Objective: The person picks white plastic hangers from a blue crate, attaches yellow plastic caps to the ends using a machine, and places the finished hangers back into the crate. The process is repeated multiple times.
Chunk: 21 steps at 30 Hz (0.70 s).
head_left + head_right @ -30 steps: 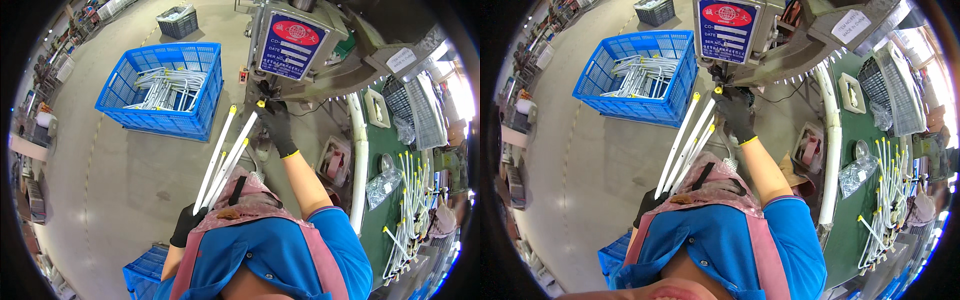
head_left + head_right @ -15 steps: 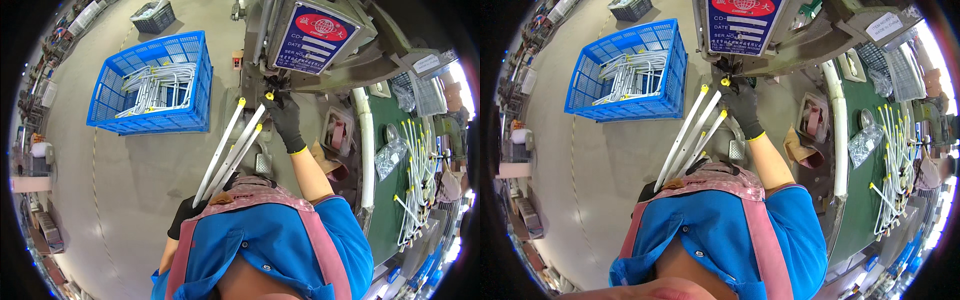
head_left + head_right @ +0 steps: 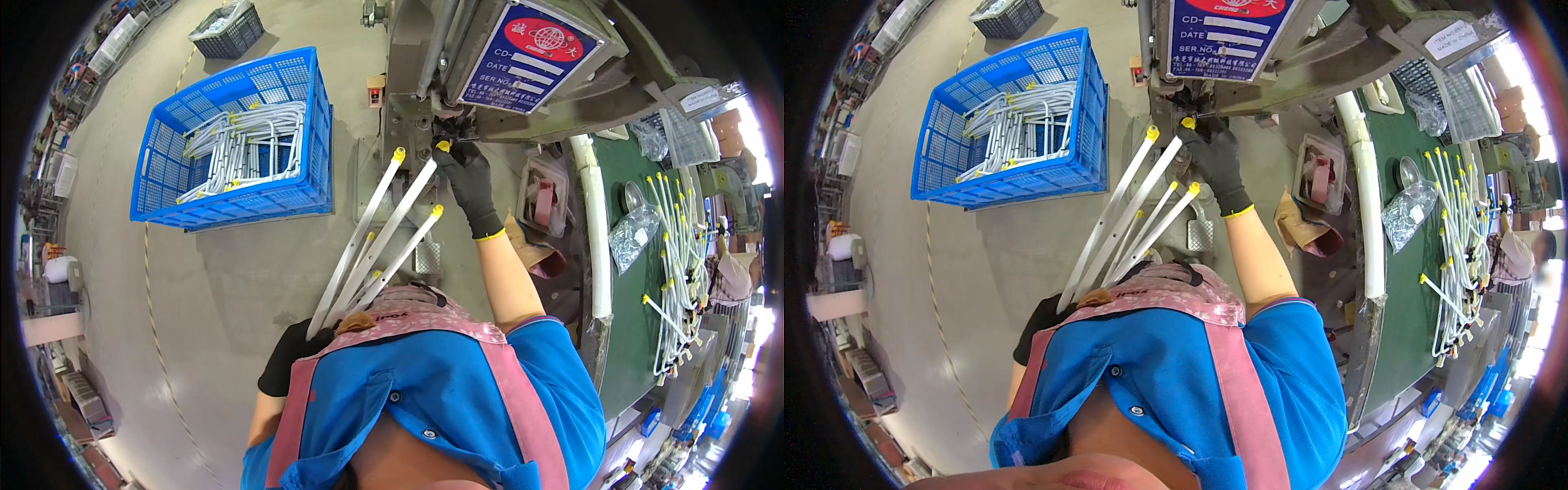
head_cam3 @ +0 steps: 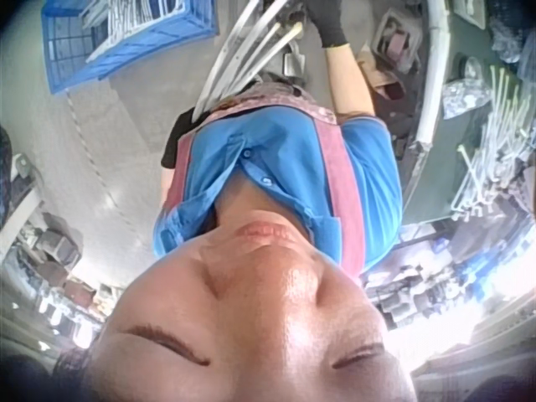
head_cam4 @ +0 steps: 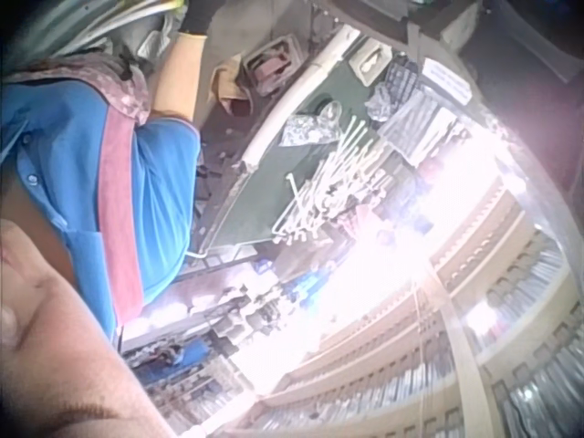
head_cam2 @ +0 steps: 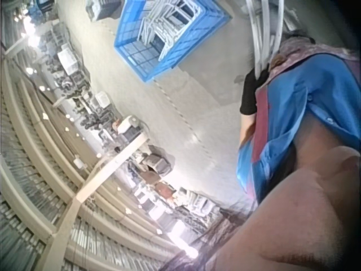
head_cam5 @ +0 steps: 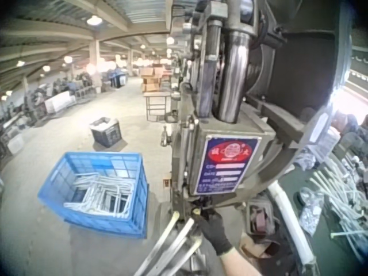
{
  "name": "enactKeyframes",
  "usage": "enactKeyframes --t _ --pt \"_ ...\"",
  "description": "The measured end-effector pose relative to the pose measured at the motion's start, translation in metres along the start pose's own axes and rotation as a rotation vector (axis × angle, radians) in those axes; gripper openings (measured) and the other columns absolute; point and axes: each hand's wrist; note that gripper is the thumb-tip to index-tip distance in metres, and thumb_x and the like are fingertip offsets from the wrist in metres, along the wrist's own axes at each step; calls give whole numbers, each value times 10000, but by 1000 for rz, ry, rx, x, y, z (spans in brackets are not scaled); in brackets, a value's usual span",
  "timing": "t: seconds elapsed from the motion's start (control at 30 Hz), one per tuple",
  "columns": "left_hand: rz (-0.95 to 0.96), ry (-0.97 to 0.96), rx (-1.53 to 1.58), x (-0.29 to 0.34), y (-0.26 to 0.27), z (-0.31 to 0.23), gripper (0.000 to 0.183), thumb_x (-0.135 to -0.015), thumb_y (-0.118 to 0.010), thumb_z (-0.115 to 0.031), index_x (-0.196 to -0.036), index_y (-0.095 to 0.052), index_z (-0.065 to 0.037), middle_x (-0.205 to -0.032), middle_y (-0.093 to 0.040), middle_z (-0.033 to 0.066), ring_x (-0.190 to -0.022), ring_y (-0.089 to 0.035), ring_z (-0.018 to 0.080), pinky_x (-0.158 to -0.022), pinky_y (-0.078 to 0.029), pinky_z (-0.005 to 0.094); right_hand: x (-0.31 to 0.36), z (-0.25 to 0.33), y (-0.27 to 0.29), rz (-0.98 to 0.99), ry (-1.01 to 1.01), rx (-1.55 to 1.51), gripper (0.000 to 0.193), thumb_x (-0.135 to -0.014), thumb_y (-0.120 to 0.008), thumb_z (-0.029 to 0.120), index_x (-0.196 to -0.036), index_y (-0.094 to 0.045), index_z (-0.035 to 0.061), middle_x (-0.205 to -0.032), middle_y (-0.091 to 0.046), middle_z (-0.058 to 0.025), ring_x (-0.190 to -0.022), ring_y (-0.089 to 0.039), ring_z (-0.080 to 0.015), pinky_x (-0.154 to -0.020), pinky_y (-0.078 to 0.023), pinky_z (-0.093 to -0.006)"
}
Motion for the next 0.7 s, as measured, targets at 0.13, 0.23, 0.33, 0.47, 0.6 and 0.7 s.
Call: enactKeyframes --t 0.13,0.23,0.33,0.47,0.6,0.7 --pt "77 56 -48 -1 4 7 350 -848 -620 -146 -1162 -597 5 -1005 -664 96 -899 -604 156 -823 -459 286 2 -9 -1 52 -214 -92 271 -838 -651 159 -1044 -608 -12 -916 -638 -44 -798 -566 -107 -728 -458 -246" --pt "107 58 0 -10 -6 24 388 -804 -649 -128 -1162 -590 10 -994 -663 89 -877 -611 155 -806 -472 294 8 -18 6 149 -165 -67 261 -860 -631 166 -1049 -603 -13 -938 -631 -39 -831 -567 -107 -758 -451 -248" --pt "112 107 -4 -14 -14 38 423 -784 -669 -128 -1163 -568 28 -941 -657 88 -818 -611 154 -761 -485 290 17 -39 30 333 -208 -73 271 -874 -618 179 -1067 -598 -9 -966 -624 -47 -890 -566 -120 -812 -447 -262" --pt "180 76 201 -12 -29 49 447 -772 -688 -133 -1165 -554 33 -930 -656 94 -804 -620 157 -741 -499 285 45 -82 48 453 -116 257 310 -876 -622 196 -1119 -590 6 -1002 -606 -42 -943 -550 -139 -881 -431 -275" --pt "151 15 171 -11 -53 57 460 -763 -697 -134 -1171 -556 23 -962 -654 94 -821 -621 165 -761 -495 294 56 -96 64 436 -262 -115 324 -844 -640 223 -1088 -593 16 -936 -594 -55 -848 -569 -148 -769 -470 -279" --pt "58 68 88 -1 -64 60 462 -748 -693 -110 -1170 -558 19 -970 -655 92 -848 -622 171 -779 -490 304 52 -87 65 403 -212 -214 282 -854 -618 201 -1074 -602 26 -880 -596 -45 -793 -562 -129 -721 -471 -274"
Point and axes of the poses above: each hand's wrist, its own x-axis away from the middle knuckle, its own y-axis out of the back of the hand, z = x × y
